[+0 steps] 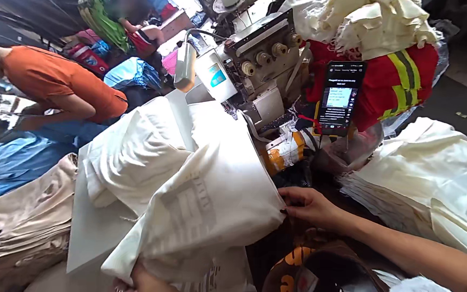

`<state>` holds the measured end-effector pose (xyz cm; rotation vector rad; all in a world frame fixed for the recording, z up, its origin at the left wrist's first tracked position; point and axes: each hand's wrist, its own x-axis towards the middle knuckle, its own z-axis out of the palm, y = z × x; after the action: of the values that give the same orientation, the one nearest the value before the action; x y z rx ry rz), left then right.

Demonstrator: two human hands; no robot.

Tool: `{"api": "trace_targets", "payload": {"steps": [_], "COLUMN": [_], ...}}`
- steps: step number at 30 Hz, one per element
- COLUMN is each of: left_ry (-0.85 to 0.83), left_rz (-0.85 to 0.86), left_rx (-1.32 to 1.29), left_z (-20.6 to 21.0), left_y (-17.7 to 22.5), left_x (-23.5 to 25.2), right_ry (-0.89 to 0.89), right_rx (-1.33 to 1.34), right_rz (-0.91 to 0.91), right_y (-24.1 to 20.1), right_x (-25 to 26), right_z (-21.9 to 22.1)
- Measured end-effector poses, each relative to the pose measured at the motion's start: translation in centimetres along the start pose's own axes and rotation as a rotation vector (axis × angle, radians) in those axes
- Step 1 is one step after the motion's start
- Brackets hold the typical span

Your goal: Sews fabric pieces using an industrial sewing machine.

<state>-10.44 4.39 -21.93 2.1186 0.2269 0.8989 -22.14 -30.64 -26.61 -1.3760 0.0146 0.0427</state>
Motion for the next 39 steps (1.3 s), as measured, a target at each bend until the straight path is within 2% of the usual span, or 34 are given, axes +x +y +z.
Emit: {"api": "trace_targets", "payload": {"steps": [2,7,10,12,15,17,18,21,26,30,33,35,39], "left_ry": [0.053,0.085,-0.074,-0.194,-0.397,-0.382,-0.338,-0.244,-0.304,-0.386,-0.464,-0.513,-0.610], "left_rz": [0.028,0.116,0.285,0.476,0.766,0.963,0.994,0.962,1.065,1.019,0.961,0.923,0.897], "left_rx": [-0.029,-0.100,-0.059,-0.070,0.082,0.190,0.203,0.099,0.094,0.065,-0.033,-0.102,-0.181], "left_z": [1.4,5.9,9.2,11.9,16.5,19.4,20.7,22.1,21.0,21.5,22.2,22.3,22.5], "left_y": [0.3,4.5,6.1,7.8,10.2,11.0,11.0,10.8,11.7,12.9,13.4,13.3,13.1], "left_x": [1.2,4.7,4.9,2.5,-4.7,-7.9,-8.3,-6.8,-5.6,-4.2,-2.3,-1.3,0.6], "right_ry": [0.039,0.124,0.192,0.237,0.281,0.302,0.313,0.328,0.326,0.376,0.427,0.352,0.050], "right_rx": [-0.008,-0.046,-0.061,-0.066,-0.047,-0.077,-0.091,-0.078,-0.019,-0.008,-0.158,-0.205,-0.270], "right_rz": [-0.016,-0.071,-0.089,-0.101,-0.133,-0.169,-0.189,-0.197,-0.203,-0.211,-0.235,-0.202,-0.074], "right_y": [-0.7,-2.2,-2.8,-3.4,-4.2,-4.6,-4.8,-5.3,-4.8,-4.5,-2.9,-1.3,-0.4], "right_x": [1.7,6.4,9.1,10.9,13.5,14.9,15.4,16.0,16.0,15.9,15.6,15.4,15.4], "right_z": [-0.1,-1.0,-1.6,-2.0,-2.5,-2.7,-2.8,-2.9,-3.1,-2.7,-1.9,-1.1,0.6]}}
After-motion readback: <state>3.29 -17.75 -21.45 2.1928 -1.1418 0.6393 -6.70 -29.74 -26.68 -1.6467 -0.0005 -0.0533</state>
